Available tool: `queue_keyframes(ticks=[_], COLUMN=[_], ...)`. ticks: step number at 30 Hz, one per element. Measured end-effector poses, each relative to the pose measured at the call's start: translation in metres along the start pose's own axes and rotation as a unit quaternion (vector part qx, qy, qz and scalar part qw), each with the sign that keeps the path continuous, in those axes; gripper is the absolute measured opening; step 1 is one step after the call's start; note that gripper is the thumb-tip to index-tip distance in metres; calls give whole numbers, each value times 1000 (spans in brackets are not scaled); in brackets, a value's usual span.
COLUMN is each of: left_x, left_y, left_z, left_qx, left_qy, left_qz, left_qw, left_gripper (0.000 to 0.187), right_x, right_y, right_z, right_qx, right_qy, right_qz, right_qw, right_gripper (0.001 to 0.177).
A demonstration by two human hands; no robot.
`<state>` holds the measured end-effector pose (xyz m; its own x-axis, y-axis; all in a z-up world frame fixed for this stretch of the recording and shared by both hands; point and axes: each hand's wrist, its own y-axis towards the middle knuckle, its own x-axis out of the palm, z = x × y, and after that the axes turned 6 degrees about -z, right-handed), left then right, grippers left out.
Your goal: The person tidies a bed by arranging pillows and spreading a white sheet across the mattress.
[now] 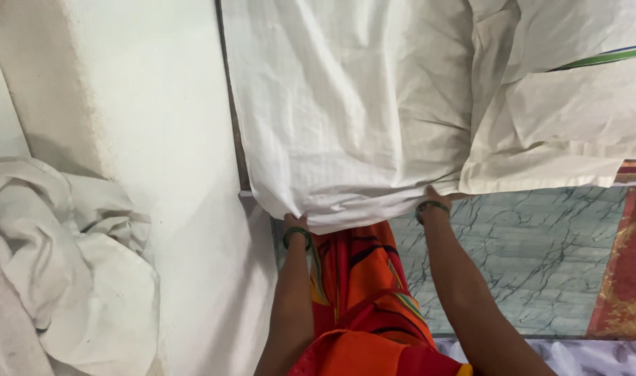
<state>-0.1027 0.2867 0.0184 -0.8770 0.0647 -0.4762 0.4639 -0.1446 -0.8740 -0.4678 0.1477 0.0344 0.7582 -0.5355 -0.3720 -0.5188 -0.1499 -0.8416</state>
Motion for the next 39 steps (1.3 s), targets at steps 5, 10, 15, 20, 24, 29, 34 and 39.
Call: queue_keyframes(ticks=[5, 10, 15, 20, 24, 29, 34, 39], left_x=[-13, -14, -40, -62, -58, -49, -20, 3], left_y=[0, -12, -33, -44, -39, -31, 11, 37], left_z=[-7, -6, -9, -13, -8, 11, 73, 176], left_qx=[32, 45, -29, -75, -133, -120, 176, 476], left_qy=[147, 131, 108, 165, 168, 113, 96, 126], left_qz=[-9, 51, 107, 92, 68, 137, 287, 227], left_qw=[989, 989, 988, 979, 974, 977, 937, 840], left_gripper=[33, 33, 31, 31, 34, 55, 57, 68], right_x=[-7, -23, -42, -52, -44, -12, 96, 238], right_y=[7, -14, -55, -74, -65, -59, -51, -41], right_z=[-2, 27, 89, 117, 103, 77, 24, -43], right_qx=[72, 11, -37, -66, 41, -252, -605, -672], right_qy=[291, 376, 171, -30, -72, -354, -305, -342], right_qz=[-171, -177, -82, -76, 11, 183, 2, -152], right_qw=[938, 910, 981, 994, 996, 882, 735, 639], right_gripper=[49, 51, 60, 56, 65, 87, 78, 67])
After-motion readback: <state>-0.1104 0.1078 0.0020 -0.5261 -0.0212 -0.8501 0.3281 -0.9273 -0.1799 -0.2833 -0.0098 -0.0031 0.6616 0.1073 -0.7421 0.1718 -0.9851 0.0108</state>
